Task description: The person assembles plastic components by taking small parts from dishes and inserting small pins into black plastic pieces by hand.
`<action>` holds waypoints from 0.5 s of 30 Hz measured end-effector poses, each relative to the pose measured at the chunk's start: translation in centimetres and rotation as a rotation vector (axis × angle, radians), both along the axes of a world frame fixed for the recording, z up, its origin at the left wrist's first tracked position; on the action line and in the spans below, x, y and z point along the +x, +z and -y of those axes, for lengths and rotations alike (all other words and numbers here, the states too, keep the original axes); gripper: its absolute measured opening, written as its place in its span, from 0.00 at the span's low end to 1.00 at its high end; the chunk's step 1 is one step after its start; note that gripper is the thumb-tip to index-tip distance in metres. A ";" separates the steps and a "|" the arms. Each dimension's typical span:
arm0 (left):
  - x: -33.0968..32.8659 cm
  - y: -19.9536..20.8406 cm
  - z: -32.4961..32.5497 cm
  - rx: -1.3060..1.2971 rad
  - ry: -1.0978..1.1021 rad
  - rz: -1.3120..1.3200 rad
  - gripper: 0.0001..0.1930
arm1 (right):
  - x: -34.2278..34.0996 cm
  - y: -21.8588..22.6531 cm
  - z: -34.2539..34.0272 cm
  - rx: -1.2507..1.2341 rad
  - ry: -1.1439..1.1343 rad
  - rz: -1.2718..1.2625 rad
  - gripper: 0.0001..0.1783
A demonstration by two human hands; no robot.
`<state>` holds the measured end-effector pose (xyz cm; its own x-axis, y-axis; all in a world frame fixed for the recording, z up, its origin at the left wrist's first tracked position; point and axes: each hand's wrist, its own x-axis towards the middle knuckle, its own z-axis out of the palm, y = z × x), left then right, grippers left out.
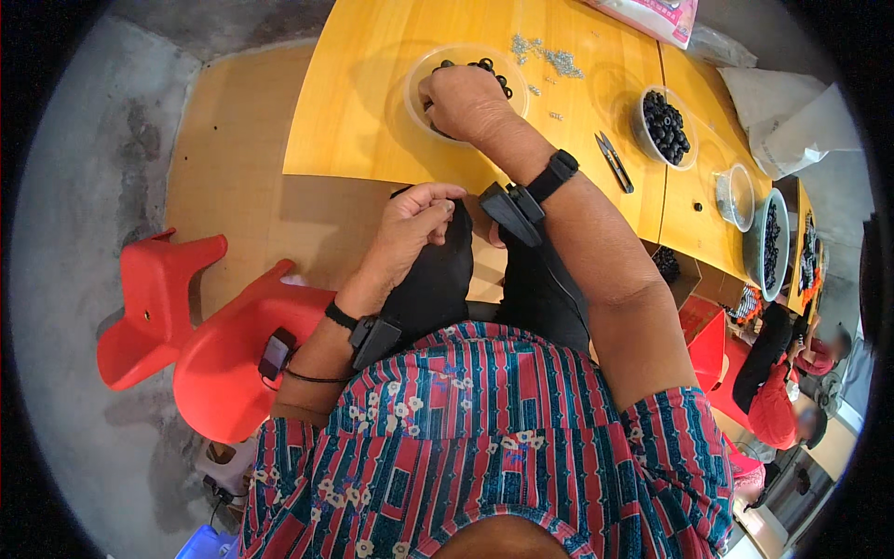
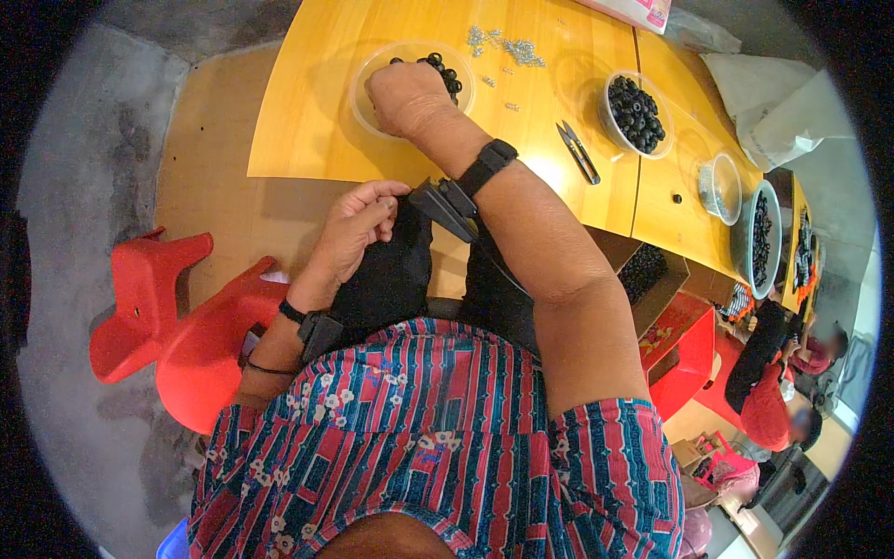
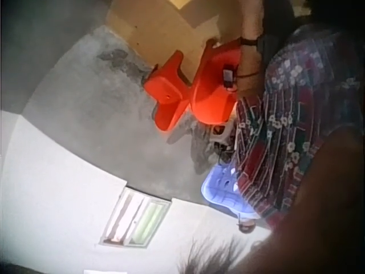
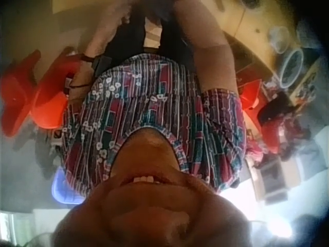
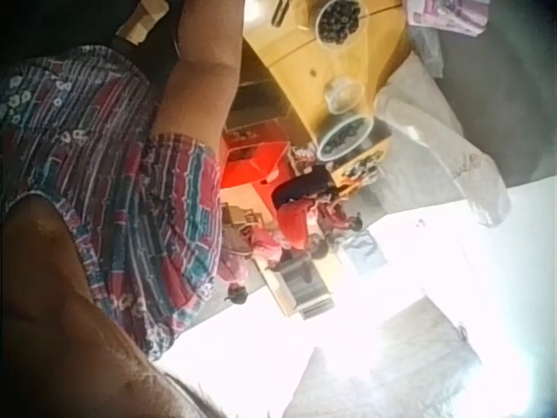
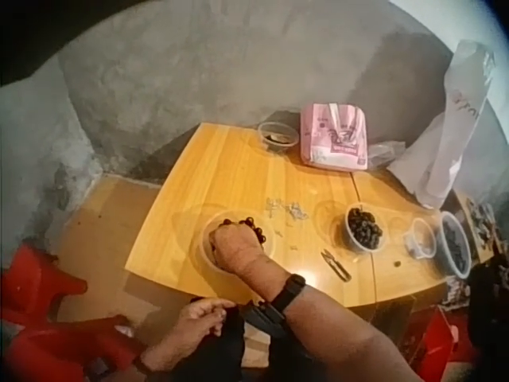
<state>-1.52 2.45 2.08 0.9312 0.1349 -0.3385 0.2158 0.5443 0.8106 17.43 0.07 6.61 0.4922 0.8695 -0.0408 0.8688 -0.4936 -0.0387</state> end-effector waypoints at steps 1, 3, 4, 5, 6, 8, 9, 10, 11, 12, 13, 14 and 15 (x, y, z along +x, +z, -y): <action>0.0 0.2 0.0 -0.002 -0.009 -0.006 0.12 | 0.0 -0.1 0.0 -0.002 0.008 0.030 0.11; -0.1 0.3 -0.1 -0.002 -0.005 -0.006 0.12 | 0.2 -0.2 0.2 0.035 0.056 0.017 0.11; -0.1 0.4 -0.1 -0.004 -0.002 -0.008 0.12 | 0.4 -0.2 0.5 0.069 0.102 0.002 0.11; -0.1 0.5 -0.2 -0.004 -0.002 -0.007 0.12 | 0.4 0.2 1.1 0.069 0.103 0.003 0.11; -0.1 0.5 -0.2 0.012 0.022 0.005 0.11 | 0.3 0.7 2.1 0.276 0.092 -0.150 0.10; 0.1 0.5 -0.3 0.023 0.043 0.015 0.10 | -0.2 1.4 4.2 0.477 0.076 -0.306 0.09; 0.1 0.5 -0.6 0.007 0.070 0.044 0.11 | -0.6 1.7 5.2 0.636 0.046 -0.546 0.09; 0.2 0.4 -0.8 -0.010 0.097 0.072 0.11 | -1.1 1.8 5.9 0.793 0.012 -0.787 0.09; 0.4 0.8 -0.9 -0.017 0.095 0.068 0.11 | -1.7 2.0 6.5 0.788 0.006 -0.789 0.09; 0.6 1.2 -1.0 -0.068 0.127 0.098 0.12 | -2.2 2.2 7.1 0.823 0.044 -0.774 0.11; 0.8 1.6 -1.1 -0.119 0.161 0.126 0.14 | -2.7 2.3 7.6 0.859 0.083 -0.760 0.12; 1.2 1.7 -1.2 -0.150 0.177 0.116 0.15 | -3.1 2.2 8.0 0.850 0.075 -0.765 0.14; 1.5 1.8 -1.2 -0.156 0.175 0.110 0.15 | -3.5 2.2 8.4 0.846 0.068 -0.768 0.14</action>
